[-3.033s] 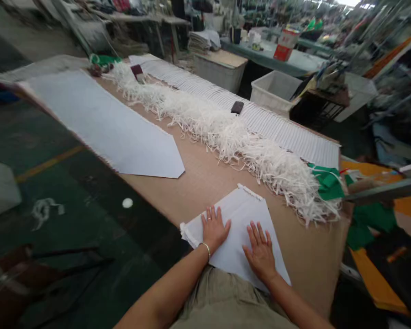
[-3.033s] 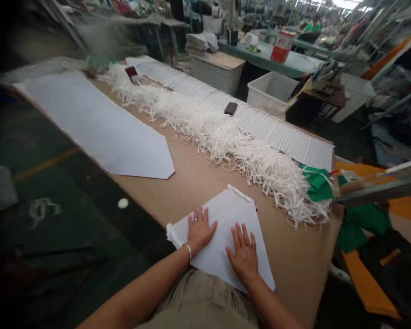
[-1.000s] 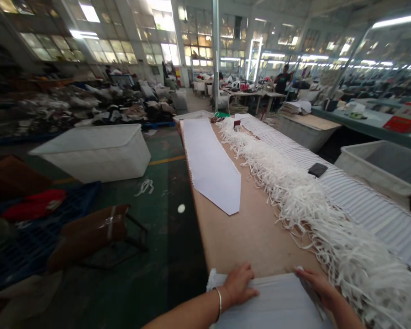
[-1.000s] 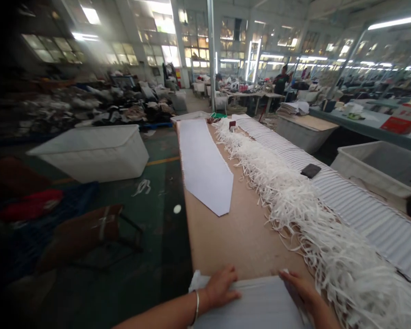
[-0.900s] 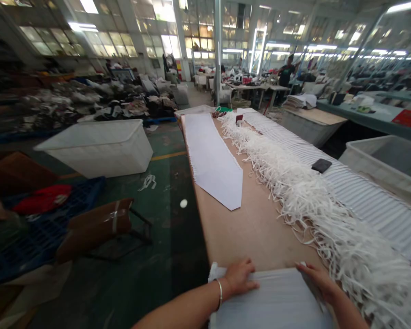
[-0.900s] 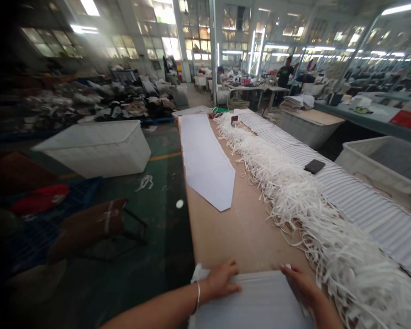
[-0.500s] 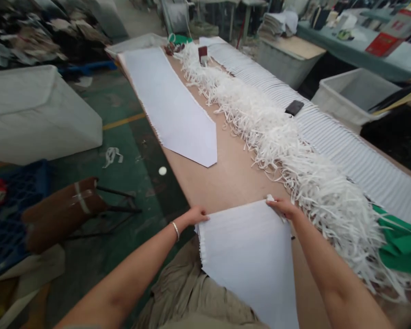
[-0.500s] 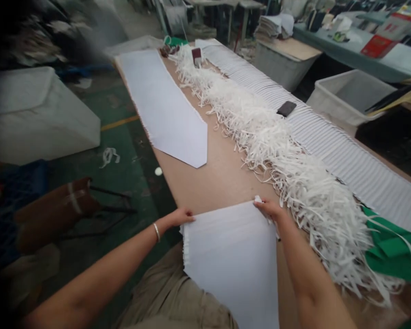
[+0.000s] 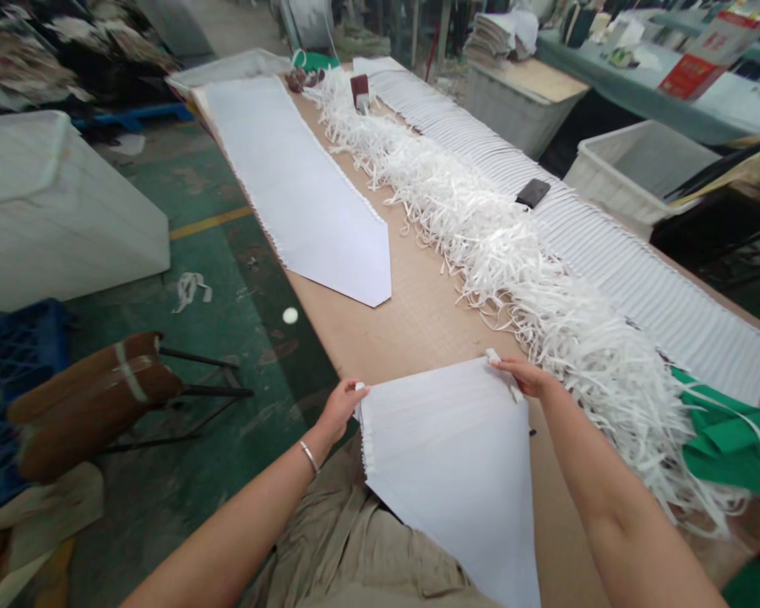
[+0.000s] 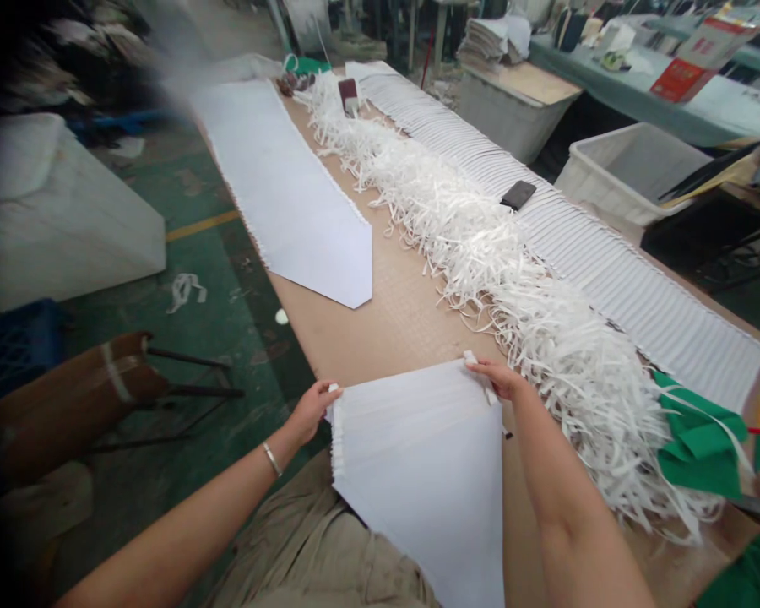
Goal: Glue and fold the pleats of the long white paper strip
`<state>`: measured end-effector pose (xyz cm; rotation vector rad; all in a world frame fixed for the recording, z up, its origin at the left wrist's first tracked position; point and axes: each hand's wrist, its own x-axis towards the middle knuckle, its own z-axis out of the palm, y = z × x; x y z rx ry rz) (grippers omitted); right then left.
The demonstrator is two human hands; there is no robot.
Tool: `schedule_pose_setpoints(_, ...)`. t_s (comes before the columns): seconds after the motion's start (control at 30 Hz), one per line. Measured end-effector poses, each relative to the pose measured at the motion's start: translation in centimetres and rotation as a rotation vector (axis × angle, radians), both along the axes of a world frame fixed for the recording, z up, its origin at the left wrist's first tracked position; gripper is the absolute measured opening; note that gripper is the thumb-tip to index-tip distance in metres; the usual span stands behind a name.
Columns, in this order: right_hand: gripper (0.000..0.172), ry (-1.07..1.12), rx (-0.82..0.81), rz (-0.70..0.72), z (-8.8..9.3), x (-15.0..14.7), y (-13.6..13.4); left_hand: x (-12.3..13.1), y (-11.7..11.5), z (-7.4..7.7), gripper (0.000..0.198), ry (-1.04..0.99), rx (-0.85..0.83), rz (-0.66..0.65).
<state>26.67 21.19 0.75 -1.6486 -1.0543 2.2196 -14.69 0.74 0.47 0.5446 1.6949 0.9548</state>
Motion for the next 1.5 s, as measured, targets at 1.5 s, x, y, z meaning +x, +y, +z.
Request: schedule_pose_setpoints(1.5, 0.05, -0.008, 0.072, 0.293, 5.1, -38.7, 33.1, -26.5, 19.1, 3.9, 0.064, -0.577, 0.091, 0.416)
